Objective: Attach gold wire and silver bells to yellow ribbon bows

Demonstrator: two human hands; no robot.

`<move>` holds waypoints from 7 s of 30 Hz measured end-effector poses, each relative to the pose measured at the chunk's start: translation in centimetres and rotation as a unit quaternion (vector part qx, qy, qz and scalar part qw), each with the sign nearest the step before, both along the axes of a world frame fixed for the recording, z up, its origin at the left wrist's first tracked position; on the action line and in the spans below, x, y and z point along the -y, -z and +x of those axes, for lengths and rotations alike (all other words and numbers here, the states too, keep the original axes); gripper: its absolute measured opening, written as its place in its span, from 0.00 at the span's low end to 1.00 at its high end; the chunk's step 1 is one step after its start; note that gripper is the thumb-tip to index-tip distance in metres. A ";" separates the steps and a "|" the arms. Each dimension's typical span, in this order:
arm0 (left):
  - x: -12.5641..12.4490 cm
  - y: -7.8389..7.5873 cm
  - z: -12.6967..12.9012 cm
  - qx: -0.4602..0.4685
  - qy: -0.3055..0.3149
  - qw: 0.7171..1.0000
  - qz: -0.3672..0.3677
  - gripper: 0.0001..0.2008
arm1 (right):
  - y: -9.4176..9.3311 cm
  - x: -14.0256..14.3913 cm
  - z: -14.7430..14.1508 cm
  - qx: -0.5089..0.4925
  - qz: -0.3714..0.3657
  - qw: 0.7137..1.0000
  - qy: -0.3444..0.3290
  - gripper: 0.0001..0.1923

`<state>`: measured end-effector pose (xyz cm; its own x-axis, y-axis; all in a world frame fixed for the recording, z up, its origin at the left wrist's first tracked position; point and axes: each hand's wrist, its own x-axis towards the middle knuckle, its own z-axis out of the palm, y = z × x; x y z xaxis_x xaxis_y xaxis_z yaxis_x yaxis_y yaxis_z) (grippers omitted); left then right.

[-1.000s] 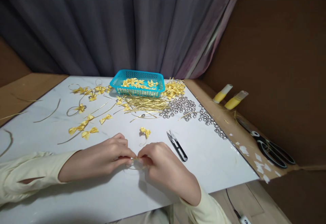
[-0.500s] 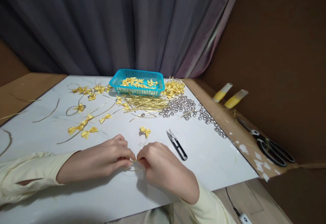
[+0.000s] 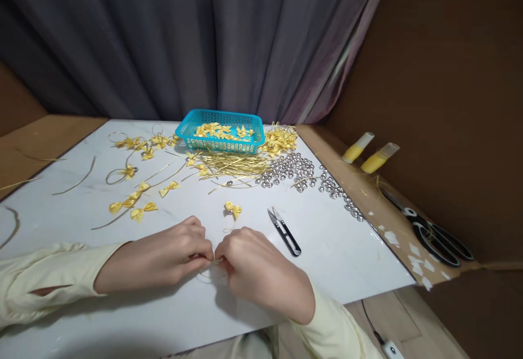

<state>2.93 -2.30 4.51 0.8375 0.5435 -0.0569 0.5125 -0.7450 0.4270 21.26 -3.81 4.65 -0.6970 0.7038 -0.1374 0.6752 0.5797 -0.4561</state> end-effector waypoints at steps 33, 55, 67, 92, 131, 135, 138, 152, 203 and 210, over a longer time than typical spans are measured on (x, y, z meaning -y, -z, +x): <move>-0.1 -0.3 0.0 -0.002 -0.013 1.000 -0.027 0.11 | 1.0 -0.1 0.2 -0.041 0.000 0.999 0.016 0.13; -0.1 0.1 -0.1 -0.009 -0.003 1.000 -0.006 0.11 | 1.4 -0.1 0.3 -0.058 0.020 0.998 0.010 0.11; -0.3 -0.4 0.0 -0.006 0.005 1.000 -0.001 0.12 | 1.6 0.1 0.9 -0.153 0.000 0.988 0.029 0.12; -0.5 -0.7 -0.3 0.051 0.006 0.997 -0.064 0.10 | 0.6 -0.5 1.7 -0.208 -0.157 0.960 0.099 0.05; -8.4 2.8 1.8 -0.015 -0.147 0.988 0.047 0.21 | -2.1 -5.1 4.1 -0.174 -0.142 0.970 0.089 0.10; -8.3 2.9 2.8 -0.039 -0.120 0.992 0.033 0.21 | -1.2 -7.6 5.2 -0.172 -0.163 0.967 0.089 0.08; -7.1 2.6 2.8 -0.051 -0.123 0.991 0.025 0.18 | -0.4 -8.4 5.5 -0.181 -0.191 0.960 0.092 0.07; -4.0 1.8 1.4 0.206 -0.138 0.959 0.134 0.09 | -1.0 -6.6 4.7 -0.256 -0.094 0.962 0.027 0.06; -3.3 1.9 1.7 0.086 -0.047 0.980 0.174 0.12 | -1.1 -5.2 2.9 -0.200 -0.006 0.975 0.096 0.10; -3.2 1.9 1.6 0.067 -0.035 0.982 0.173 0.12 | -1.2 -5.0 2.8 -0.194 -0.006 0.975 0.106 0.09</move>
<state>4.52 0.87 2.65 0.7843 0.5676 0.2503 0.5243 -0.8222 0.2216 24.02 1.24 5.82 -0.5378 0.8373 0.0983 0.5542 0.4390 -0.7072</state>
